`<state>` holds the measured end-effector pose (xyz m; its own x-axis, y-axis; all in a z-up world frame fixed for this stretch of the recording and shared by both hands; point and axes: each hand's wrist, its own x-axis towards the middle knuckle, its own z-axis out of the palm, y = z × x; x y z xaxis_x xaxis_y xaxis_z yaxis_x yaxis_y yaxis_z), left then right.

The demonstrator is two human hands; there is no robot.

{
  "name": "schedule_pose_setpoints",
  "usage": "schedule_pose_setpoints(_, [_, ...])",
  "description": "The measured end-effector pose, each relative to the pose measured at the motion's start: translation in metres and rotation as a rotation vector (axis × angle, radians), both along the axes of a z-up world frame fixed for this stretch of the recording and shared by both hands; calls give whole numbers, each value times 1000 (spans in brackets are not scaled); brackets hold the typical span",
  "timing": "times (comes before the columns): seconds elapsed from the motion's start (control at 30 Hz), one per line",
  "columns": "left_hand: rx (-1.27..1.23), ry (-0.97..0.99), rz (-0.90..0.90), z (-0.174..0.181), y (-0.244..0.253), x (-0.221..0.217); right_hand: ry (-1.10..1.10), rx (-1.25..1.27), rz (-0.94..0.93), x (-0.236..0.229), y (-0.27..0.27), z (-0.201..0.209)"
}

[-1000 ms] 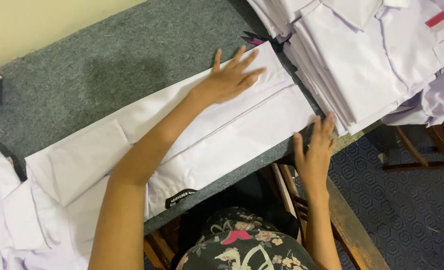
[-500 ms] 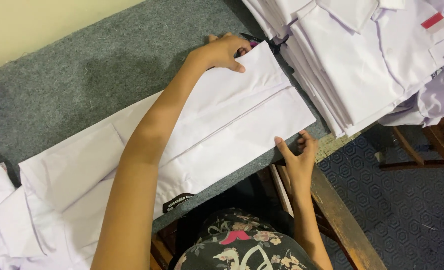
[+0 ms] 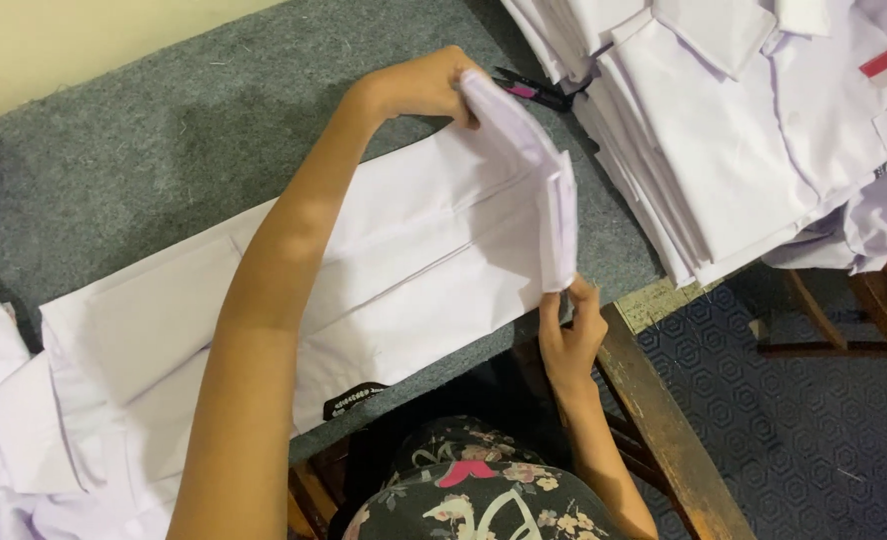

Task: Folding a white collared shirt on a flat work surface in a garment production setting.

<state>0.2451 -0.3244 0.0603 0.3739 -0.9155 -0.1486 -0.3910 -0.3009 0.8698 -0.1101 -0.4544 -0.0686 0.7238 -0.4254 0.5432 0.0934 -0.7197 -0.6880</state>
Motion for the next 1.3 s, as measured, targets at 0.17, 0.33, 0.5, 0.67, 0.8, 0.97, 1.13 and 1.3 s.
schedule_pose_setpoints(0.17, [-131,63,-109,-6,33,3,-130,-93,300,11,16,56])
schedule_pose_setpoints(0.33, [-157,116,-127,-25,57,2,-123,-135,365,8,15,66])
schedule_pose_setpoints(0.5, [-81,127,-106,-25,72,-6,-161,-189,455,7,17,71])
schedule_pose_setpoints(0.67, [-23,148,-88,-20,83,-10,4,-435,410,3,14,61])
schedule_pose_setpoints(0.8, [-43,204,-115,-23,88,-7,40,-579,399,6,12,60])
schedule_pose_setpoints(0.97, [-51,364,27,10,86,-20,108,-591,467,10,21,82])
schedule_pose_setpoints(1.13, [181,261,291,12,55,-34,148,-574,493,13,21,77])
schedule_pose_setpoints(1.3, [98,-46,237,-29,35,-27,257,-535,517,12,18,72])
